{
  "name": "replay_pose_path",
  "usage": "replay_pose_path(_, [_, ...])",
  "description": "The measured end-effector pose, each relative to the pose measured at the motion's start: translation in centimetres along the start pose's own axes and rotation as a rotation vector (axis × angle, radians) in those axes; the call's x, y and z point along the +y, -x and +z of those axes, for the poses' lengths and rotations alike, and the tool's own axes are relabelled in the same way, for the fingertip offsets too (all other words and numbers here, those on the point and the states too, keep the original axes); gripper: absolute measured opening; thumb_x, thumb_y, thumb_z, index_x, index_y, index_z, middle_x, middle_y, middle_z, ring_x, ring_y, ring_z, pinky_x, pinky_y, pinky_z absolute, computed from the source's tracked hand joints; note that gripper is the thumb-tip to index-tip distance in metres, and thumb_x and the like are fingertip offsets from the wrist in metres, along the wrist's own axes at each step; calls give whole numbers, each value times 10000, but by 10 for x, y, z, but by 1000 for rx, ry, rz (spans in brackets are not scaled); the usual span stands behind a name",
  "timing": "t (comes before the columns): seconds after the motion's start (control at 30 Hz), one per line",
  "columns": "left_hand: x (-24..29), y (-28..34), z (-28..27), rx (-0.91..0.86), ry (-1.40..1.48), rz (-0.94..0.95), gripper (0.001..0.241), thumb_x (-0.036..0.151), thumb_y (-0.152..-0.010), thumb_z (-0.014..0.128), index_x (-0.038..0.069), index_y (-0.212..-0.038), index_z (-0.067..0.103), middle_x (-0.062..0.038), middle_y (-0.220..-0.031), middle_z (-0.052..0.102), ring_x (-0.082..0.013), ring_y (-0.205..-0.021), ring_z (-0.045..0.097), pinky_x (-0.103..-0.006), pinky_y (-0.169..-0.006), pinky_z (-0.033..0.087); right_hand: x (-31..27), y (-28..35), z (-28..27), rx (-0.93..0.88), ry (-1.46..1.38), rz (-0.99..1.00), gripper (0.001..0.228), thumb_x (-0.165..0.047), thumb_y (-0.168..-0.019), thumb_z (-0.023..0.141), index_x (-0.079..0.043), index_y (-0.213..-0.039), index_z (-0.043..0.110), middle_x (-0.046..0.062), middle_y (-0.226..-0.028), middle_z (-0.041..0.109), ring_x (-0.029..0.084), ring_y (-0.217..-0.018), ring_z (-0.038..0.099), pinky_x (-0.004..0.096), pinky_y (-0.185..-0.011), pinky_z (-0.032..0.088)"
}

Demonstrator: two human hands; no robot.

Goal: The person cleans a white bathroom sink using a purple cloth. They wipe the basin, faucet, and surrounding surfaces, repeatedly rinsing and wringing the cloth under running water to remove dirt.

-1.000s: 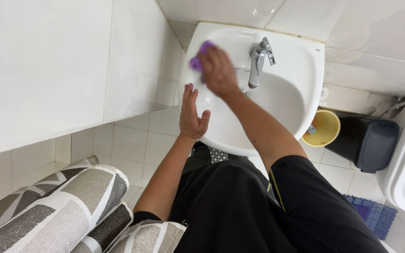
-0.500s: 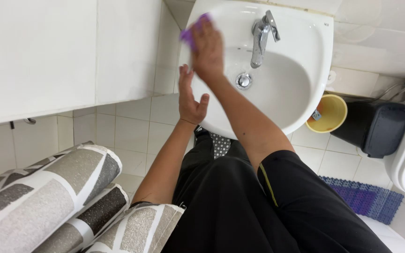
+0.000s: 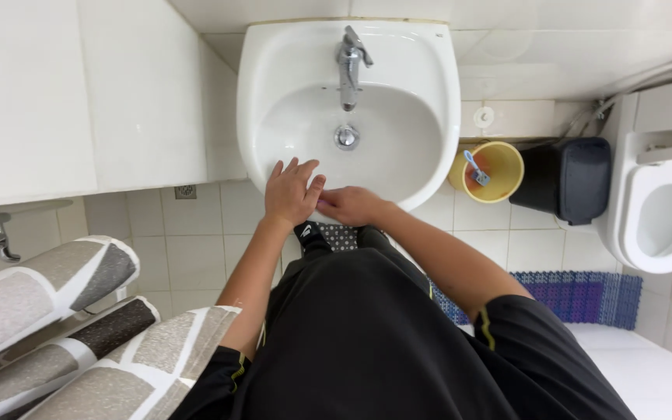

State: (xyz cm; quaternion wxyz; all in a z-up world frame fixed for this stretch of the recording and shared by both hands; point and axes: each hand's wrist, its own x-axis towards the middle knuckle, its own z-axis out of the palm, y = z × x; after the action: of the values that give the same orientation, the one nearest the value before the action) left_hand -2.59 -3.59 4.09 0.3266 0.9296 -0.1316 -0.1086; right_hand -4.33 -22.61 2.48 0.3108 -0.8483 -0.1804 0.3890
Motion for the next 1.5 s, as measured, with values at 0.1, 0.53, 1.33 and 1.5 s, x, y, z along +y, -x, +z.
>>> replay_pose_path(0.1, [22,-19,-12,-401,-281,-101,695,671,-1015,335,139,-1345,635,-159,-1242,701,-330,-1300,584,-502,-1198,336,0,61,-47,-6,270,247,615,-649,-962,351,-298,-1398,604,15,-1455,576,386,-1272,543,783,-920,296])
replay_pose_path(0.53, [14,-154,116,126,1164,-542,311,-19,-866,727,4,-1164,641,-84,-918,660,-139,-736,617,-271,-619,513,130,92,-90,820,389,-8,250,-193,-950,730,-126,-1188,771,75,-1478,611,378,-1476,422,528,-1244,308])
replay_pose_path(1.33, [21,-150,98,205,966,-497,206,54,-875,739,24,-1061,656,-45,-896,681,-115,-777,642,-282,-670,548,138,-11,-196,750,369,-38,469,-243,-1028,647,-157,-1482,569,141,-1621,396,402,-1520,289,537,-1234,224])
replay_pose_path(1.5, [58,-160,98,209,1239,-607,121,95,-943,698,3,-1016,669,-71,-846,706,-142,-695,672,-284,-599,574,145,38,-167,876,273,100,509,-117,-1007,658,-123,-1506,558,160,-1648,362,450,-1521,280,526,-1238,281])
